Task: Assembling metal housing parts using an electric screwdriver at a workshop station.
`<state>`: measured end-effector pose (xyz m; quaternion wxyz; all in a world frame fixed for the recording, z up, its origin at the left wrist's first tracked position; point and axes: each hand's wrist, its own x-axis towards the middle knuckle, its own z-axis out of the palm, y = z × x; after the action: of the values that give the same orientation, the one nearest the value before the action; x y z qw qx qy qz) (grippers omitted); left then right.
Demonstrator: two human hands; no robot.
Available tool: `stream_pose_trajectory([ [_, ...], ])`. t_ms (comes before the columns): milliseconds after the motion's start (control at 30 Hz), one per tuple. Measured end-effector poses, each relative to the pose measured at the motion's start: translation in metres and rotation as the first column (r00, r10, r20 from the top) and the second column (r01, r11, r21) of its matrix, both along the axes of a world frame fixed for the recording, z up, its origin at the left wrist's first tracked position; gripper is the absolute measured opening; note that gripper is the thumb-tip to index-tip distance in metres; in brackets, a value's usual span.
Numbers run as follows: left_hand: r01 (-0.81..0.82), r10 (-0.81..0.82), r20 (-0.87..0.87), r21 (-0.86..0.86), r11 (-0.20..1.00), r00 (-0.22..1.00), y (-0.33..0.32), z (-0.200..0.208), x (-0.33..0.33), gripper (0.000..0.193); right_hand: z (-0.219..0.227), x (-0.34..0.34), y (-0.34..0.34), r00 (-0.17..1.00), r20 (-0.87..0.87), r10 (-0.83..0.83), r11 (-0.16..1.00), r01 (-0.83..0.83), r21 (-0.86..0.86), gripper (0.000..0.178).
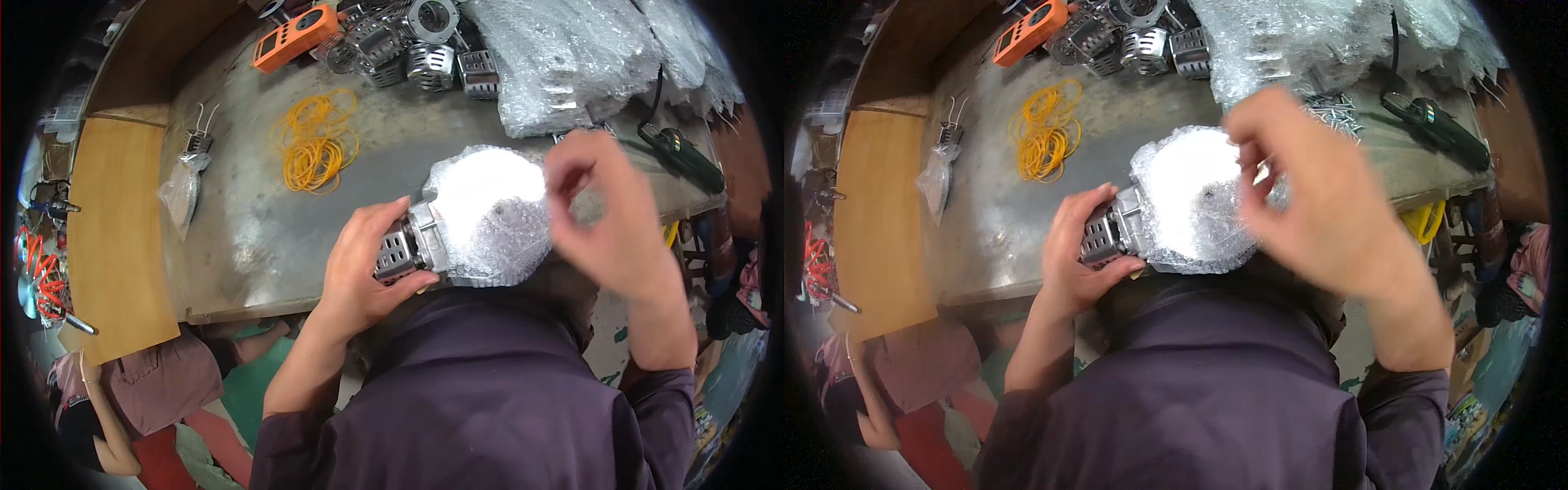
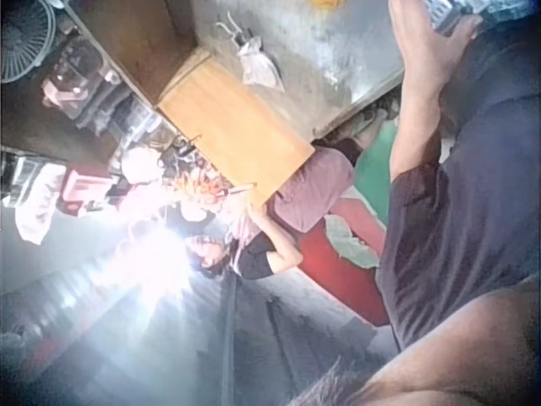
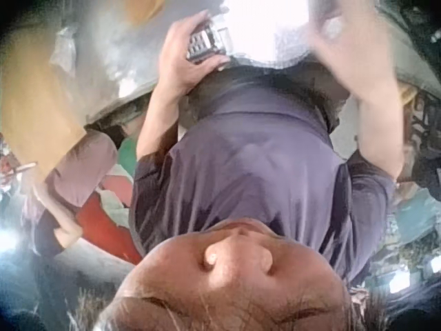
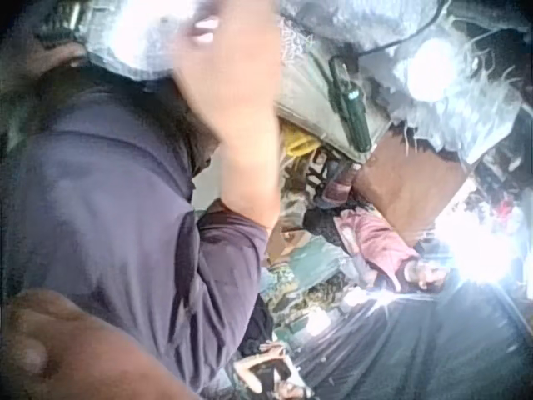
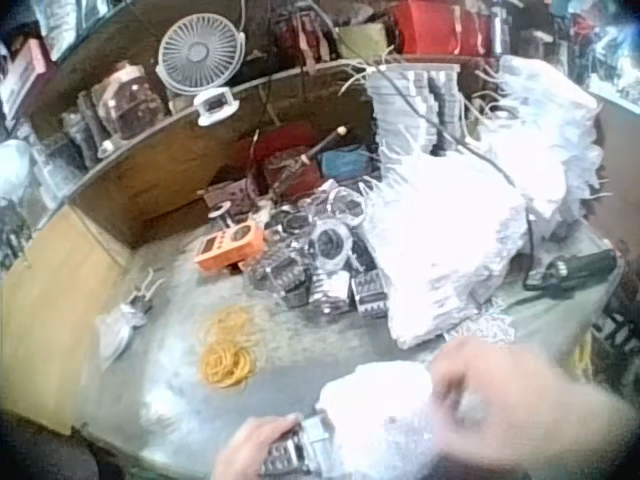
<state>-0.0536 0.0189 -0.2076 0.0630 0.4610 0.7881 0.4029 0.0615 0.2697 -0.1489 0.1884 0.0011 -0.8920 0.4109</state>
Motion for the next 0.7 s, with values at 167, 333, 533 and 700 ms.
stream_pose_trajectory([
  [167,0.041,-0.041,-0.006,0.027,0.999,0.999,0.006,-0.002,-0.012,0.085,-0.033,-0.030,-0.050,0.942,-0.010,0.335,0.935,-0.334,-0.118,0.035],
  [333,0.005,-0.006,0.036,0.036,0.999,0.999,-0.009,0.002,-0.006,0.078,-0.036,-0.034,-0.060,0.947,-0.014,0.320,0.945,-0.318,0.075,0.035],
  [533,0.108,-0.126,0.087,0.190,0.976,0.988,0.004,-0.010,0.005,0.082,-0.048,-0.005,-0.058,0.987,0.065,0.147,0.989,-0.145,-0.042,0.029],
  [700,0.072,-0.087,0.070,0.188,0.979,0.994,-0.005,-0.007,0.013,0.082,-0.045,-0.005,-0.062,0.964,0.069,0.255,0.967,-0.253,-0.040,0.028],
])
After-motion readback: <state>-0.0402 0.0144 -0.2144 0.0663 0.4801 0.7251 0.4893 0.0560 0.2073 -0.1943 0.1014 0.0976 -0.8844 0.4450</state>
